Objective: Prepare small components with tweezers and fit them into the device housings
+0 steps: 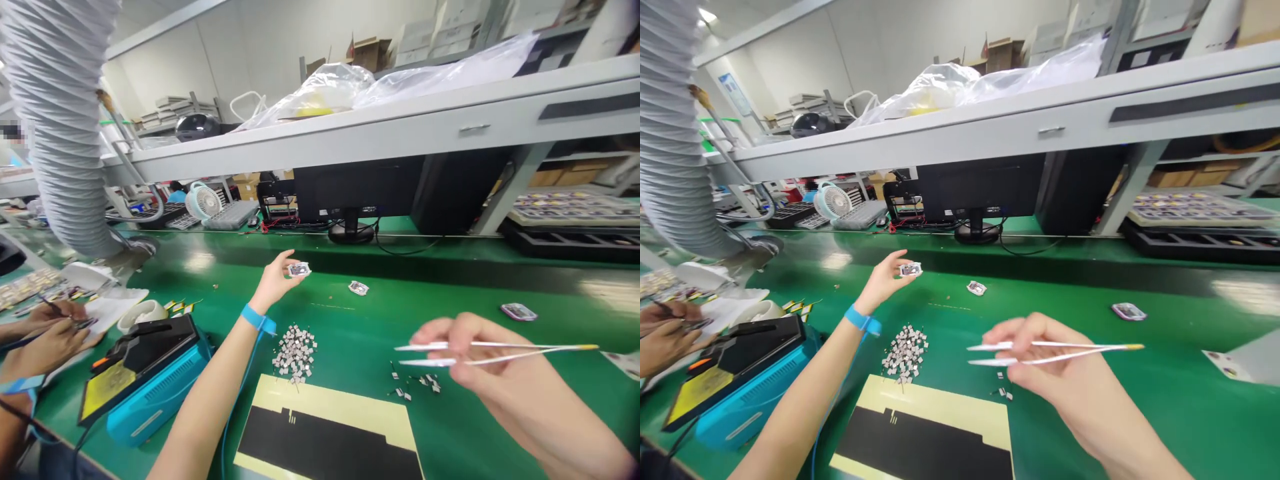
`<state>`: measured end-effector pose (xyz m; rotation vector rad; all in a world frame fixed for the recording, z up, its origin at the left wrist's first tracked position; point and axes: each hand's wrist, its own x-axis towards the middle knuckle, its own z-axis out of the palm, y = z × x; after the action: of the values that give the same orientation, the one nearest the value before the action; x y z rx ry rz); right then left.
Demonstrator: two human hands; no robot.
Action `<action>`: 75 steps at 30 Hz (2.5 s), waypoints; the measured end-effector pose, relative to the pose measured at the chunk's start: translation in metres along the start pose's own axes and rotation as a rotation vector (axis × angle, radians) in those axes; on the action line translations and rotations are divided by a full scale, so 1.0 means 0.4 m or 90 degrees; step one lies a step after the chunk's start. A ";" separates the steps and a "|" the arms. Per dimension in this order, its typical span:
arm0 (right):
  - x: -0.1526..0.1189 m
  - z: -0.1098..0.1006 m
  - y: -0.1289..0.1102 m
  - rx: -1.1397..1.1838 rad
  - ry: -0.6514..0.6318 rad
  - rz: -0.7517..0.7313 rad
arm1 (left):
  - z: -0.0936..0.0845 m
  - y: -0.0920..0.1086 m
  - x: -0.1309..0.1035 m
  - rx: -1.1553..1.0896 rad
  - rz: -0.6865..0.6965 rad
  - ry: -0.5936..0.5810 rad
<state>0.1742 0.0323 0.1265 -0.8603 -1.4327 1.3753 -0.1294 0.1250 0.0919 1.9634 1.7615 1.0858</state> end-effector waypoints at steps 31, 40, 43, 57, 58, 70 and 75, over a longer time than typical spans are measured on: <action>-0.064 0.093 -0.092 -0.189 -0.077 -0.512 | -0.043 0.327 -0.281 -0.099 0.382 -0.045; -0.070 0.103 -0.118 -0.136 -0.109 -0.377 | -0.044 0.349 -0.296 -0.176 0.405 -0.010; -0.087 0.121 -0.112 -0.103 -0.028 -0.367 | -0.043 0.353 -0.309 -0.194 0.410 0.028; -0.077 0.124 -0.079 -0.090 -0.028 -0.377 | -0.040 0.355 -0.306 -0.265 0.376 0.054; -0.076 0.121 -0.080 -0.102 -0.028 -0.365 | -0.039 0.354 -0.304 -0.268 0.369 0.053; -0.041 0.099 -0.056 -0.011 0.023 -0.355 | -0.015 0.342 -0.276 -0.339 0.381 0.001; -0.038 0.090 -0.083 -0.051 -0.052 -0.322 | -0.002 0.323 -0.271 -0.335 0.376 -0.037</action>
<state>0.1487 0.0022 0.1594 -0.4462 -1.6375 0.9818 -0.0332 -0.0046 0.1406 2.1561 0.7393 1.4573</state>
